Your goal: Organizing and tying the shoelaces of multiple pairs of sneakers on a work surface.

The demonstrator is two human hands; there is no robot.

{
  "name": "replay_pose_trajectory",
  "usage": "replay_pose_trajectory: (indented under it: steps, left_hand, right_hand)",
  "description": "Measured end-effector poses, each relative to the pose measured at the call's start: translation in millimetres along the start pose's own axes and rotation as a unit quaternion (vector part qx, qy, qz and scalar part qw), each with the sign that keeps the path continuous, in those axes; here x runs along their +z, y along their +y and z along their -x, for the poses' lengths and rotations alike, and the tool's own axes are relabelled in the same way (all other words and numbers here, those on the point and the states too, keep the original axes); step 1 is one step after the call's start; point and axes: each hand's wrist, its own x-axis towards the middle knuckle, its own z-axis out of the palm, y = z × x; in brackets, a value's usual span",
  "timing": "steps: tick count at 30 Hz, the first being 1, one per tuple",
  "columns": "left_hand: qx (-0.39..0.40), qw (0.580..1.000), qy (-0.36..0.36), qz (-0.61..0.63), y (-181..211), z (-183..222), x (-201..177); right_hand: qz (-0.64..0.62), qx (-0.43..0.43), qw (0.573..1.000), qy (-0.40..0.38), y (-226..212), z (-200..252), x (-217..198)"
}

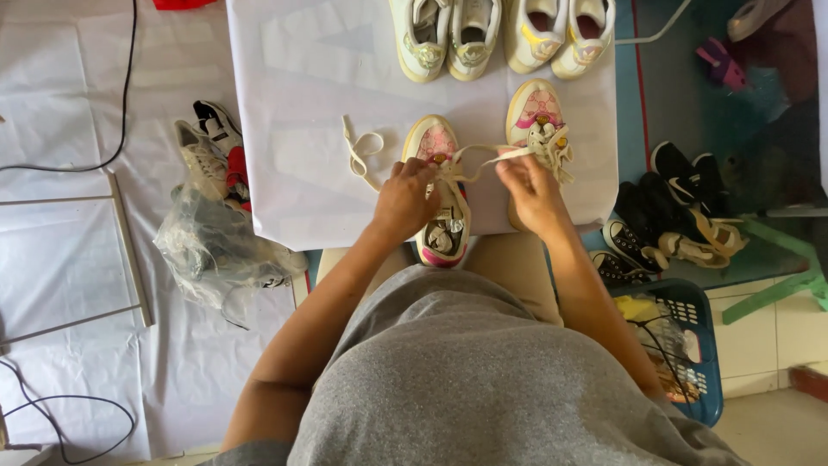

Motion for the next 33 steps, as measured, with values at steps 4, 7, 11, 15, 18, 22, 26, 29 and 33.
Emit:
replay_pose_trajectory:
  steps: [4,7,11,15,18,22,26,29,33]
  left_hand:
    - [-0.015,0.993,0.01,-0.115,15,-4,9]
    - [-0.014,0.987,0.003,-0.158,3,-17,25]
    - [-0.012,0.981,-0.009,-0.192,-22,-30,47]
    - [0.004,0.984,-0.019,-0.177,-14,-25,35]
    - [-0.025,0.992,-0.003,-0.123,-6,-15,22]
    - [-0.075,0.992,0.082,0.055,-32,-18,32]
    - [-0.168,0.909,0.081,0.374,-51,-19,29]
    - [-0.118,0.902,0.023,0.414,-65,-13,26]
    - [-0.076,0.925,-0.022,0.371,-60,-15,15]
  right_hand:
    - [0.073,0.037,0.995,-0.053,-6,16,31]
    - [0.13,0.051,0.987,-0.085,-6,21,55]
    - [0.087,0.065,0.989,-0.102,-7,23,66]
    - [0.05,0.057,0.993,-0.096,-2,31,72]
    - [0.104,-0.06,0.992,-0.028,15,34,81]
    - [0.046,-0.083,0.996,0.002,31,38,90]
    - [0.025,-0.085,0.996,0.016,58,36,99]
    - [0.02,-0.029,0.999,-0.011,36,36,92]
    - [0.007,-0.008,1.0,-0.027,22,35,87]
